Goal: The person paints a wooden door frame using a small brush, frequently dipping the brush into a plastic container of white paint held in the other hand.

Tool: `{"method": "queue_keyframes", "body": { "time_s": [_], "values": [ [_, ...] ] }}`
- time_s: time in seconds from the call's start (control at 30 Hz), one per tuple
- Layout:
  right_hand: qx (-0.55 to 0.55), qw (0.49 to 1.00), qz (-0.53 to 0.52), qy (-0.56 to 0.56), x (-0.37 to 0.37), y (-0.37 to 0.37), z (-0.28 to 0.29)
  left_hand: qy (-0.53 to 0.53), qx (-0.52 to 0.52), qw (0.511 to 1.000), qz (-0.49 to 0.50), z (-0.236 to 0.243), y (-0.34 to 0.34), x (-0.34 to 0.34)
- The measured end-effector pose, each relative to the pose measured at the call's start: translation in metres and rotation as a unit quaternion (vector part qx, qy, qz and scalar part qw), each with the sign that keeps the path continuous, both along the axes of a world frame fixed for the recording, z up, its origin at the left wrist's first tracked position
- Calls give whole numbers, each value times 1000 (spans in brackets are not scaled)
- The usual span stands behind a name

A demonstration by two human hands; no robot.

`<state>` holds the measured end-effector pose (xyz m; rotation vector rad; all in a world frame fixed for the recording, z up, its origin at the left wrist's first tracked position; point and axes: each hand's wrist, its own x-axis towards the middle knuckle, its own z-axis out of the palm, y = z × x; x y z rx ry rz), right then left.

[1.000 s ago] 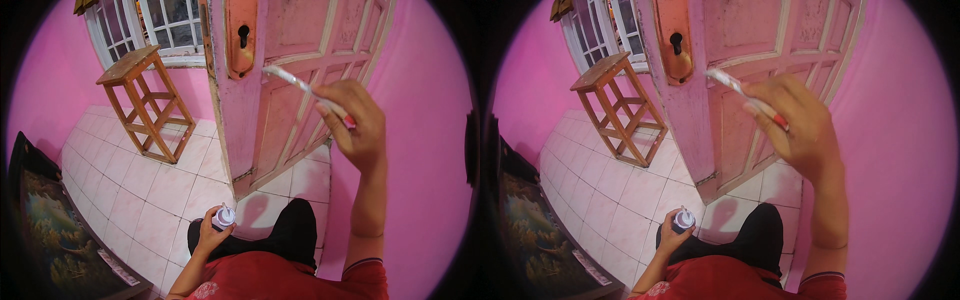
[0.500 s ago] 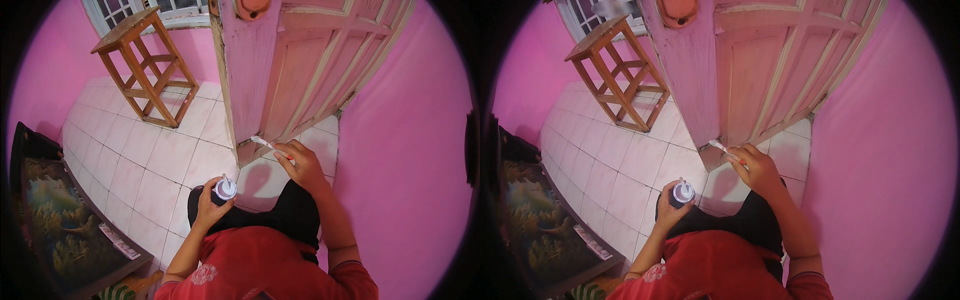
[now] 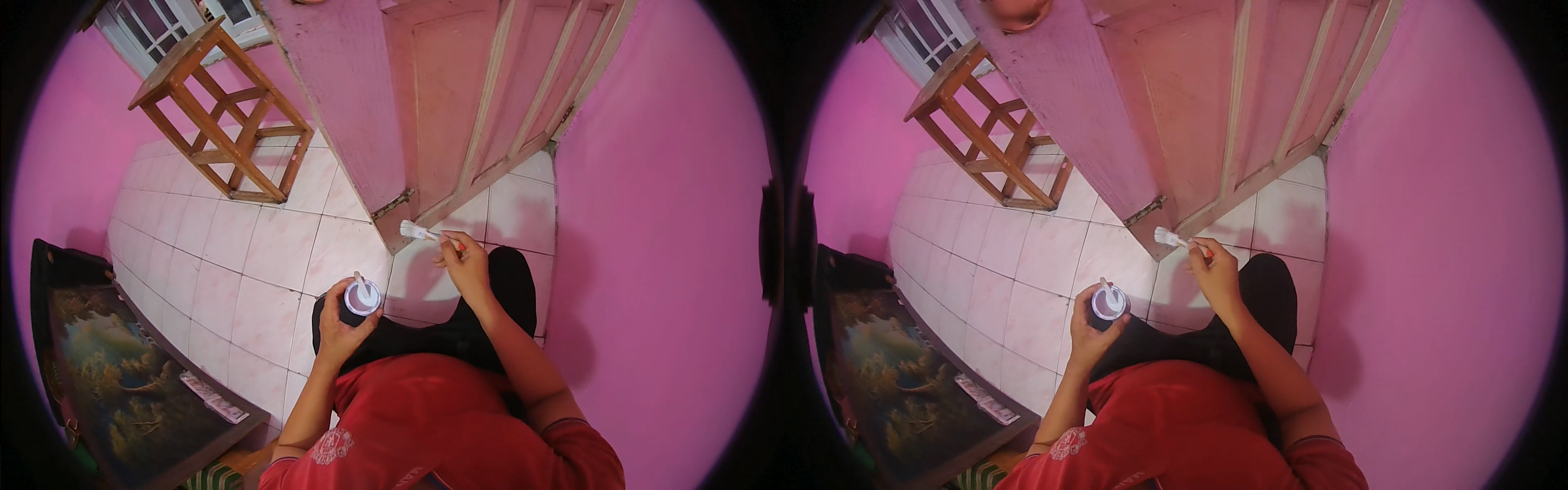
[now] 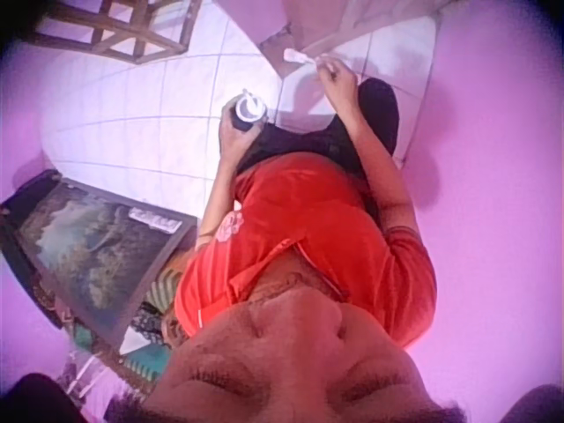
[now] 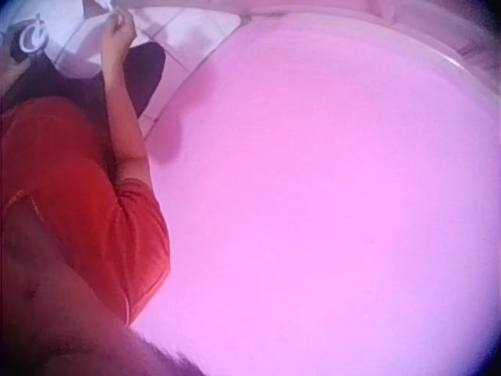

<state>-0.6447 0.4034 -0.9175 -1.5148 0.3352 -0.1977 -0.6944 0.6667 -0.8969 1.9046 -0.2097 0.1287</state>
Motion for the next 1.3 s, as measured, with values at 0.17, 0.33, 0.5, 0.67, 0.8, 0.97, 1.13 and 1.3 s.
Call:
{"method": "queue_keyframes", "body": {
  "time_s": [0.17,0.33,0.5,0.67,0.8,0.97,1.13,1.3],
  "values": [
    [17,997,80,-7,2,10,-16,3,42,999,-24,8,0,-11],
    [74,994,65,-47,32,15,-28,3,24,1000,0,8,-11,-27],
    [134,989,-29,-60,44,6,-27,15,44,999,-26,6,-10,-36],
    [133,991,-22,-26,21,10,-32,15,40,999,-11,1,-12,-39],
    [119,992,21,-31,26,35,-22,8,36,999,-5,-9,-13,-38],
    [208,974,-93,-19,37,13,-32,15,9,1000,2,-11,-11,-35],
    [358,909,-213,16,30,15,-38,24,-49,998,37,-24,-5,-34],
    [431,881,-196,28,21,50,-31,36,-33,997,58,-36,5,-33]
  ]
}}
